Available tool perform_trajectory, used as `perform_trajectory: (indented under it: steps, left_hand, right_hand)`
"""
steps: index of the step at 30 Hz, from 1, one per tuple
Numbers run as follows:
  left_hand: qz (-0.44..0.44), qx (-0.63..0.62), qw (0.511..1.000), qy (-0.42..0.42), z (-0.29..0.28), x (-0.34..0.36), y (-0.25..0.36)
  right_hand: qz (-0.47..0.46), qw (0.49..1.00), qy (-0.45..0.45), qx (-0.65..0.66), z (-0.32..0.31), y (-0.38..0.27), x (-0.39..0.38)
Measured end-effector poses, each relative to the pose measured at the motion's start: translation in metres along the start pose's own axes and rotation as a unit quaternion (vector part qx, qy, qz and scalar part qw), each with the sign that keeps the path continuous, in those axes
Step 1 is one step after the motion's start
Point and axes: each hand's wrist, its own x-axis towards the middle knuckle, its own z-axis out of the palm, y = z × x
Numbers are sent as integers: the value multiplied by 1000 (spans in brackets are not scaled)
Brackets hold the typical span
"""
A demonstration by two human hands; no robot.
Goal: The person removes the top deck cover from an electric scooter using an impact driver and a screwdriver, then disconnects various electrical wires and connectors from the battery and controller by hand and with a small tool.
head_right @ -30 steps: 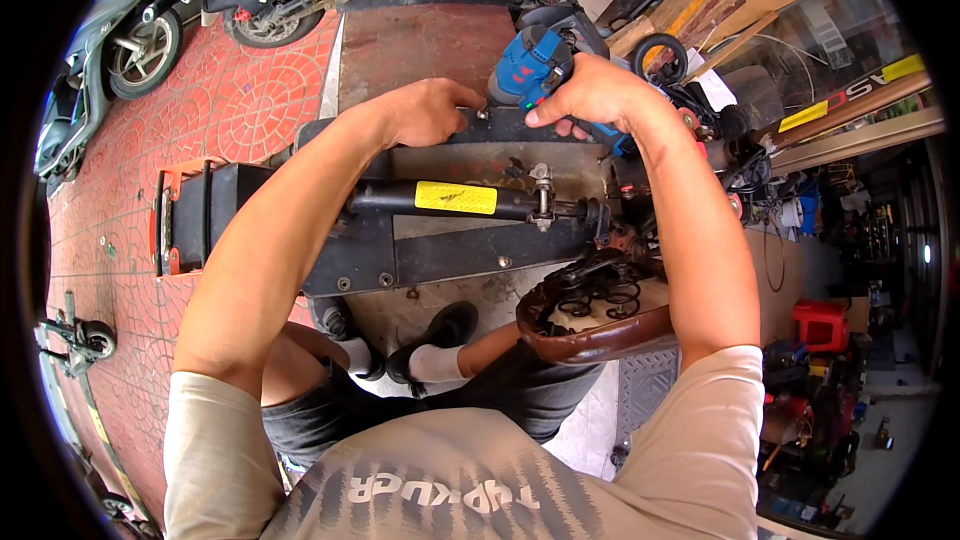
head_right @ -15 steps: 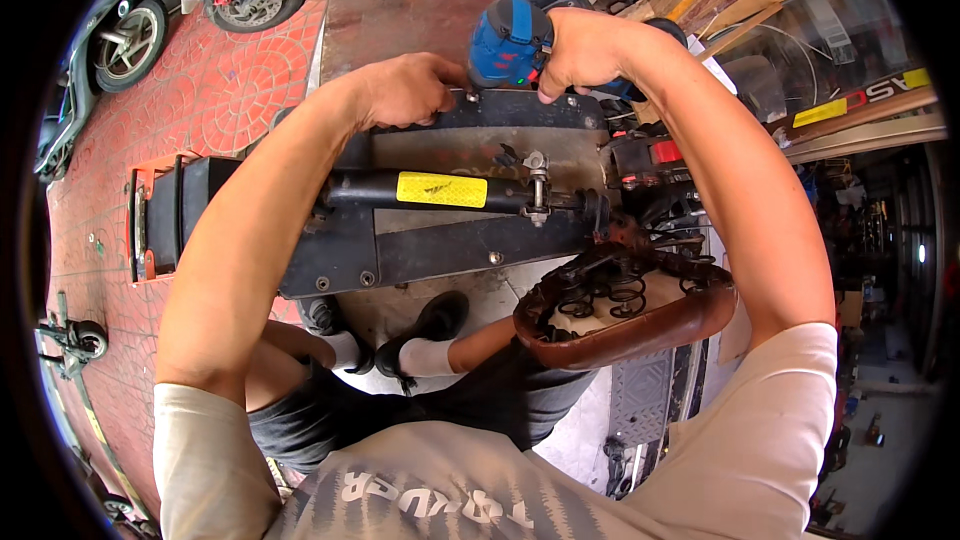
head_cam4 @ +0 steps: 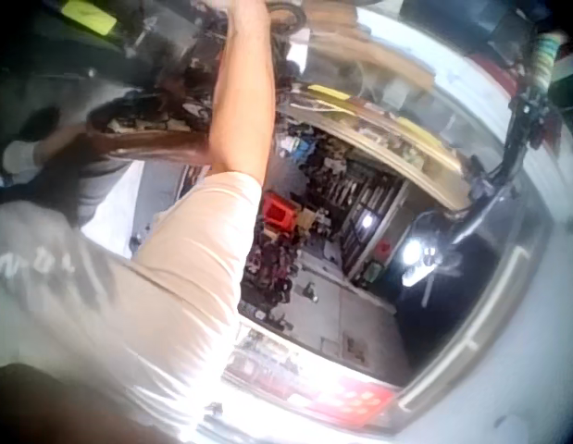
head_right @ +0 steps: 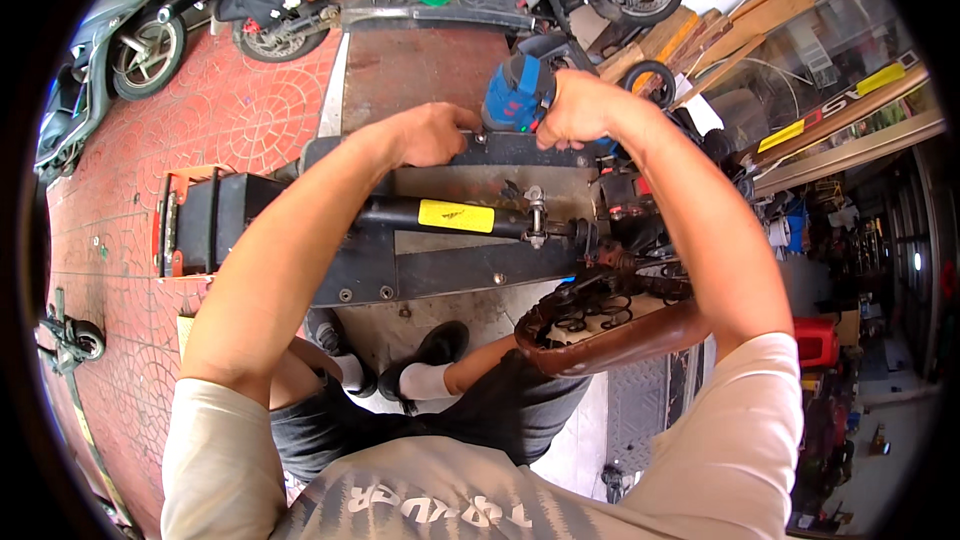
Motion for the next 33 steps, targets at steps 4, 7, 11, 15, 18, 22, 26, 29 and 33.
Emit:
perform_trajectory:
  steps: [4,7,11,15,18,22,26,29,33]
  left_hand:
    - [1,7,1000,-10,0,1,1]
    - [-18,-4,1000,1,1,0,-1]
    - [-44,-106,993,-14,4,-1,-8]
    - [-153,-249,954,-66,-15,-16,21]
    - [-139,-362,919,-64,-15,-14,15]
    - [-87,-400,912,-42,-21,-19,42]
    - [-94,-378,920,-36,-25,-31,61]
    - [-83,-366,927,-15,-32,-41,63]
    - [-123,-405,901,93,-67,-61,35]
  right_hand:
    - [3,999,26,-31,1,-14,-11]
    - [24,999,22,-43,-2,-23,-10]
    - [40,997,34,-59,0,-25,-12]
    - [52,997,60,-27,-1,-19,-28]
    - [23,995,94,-2,-9,-15,-40]
    - [-4,989,75,130,-18,-9,-65]
    - [-26,984,77,159,-9,-5,-85]
    - [-36,981,95,166,-4,-5,-104]
    - [-35,967,146,205,-3,-7,-138]
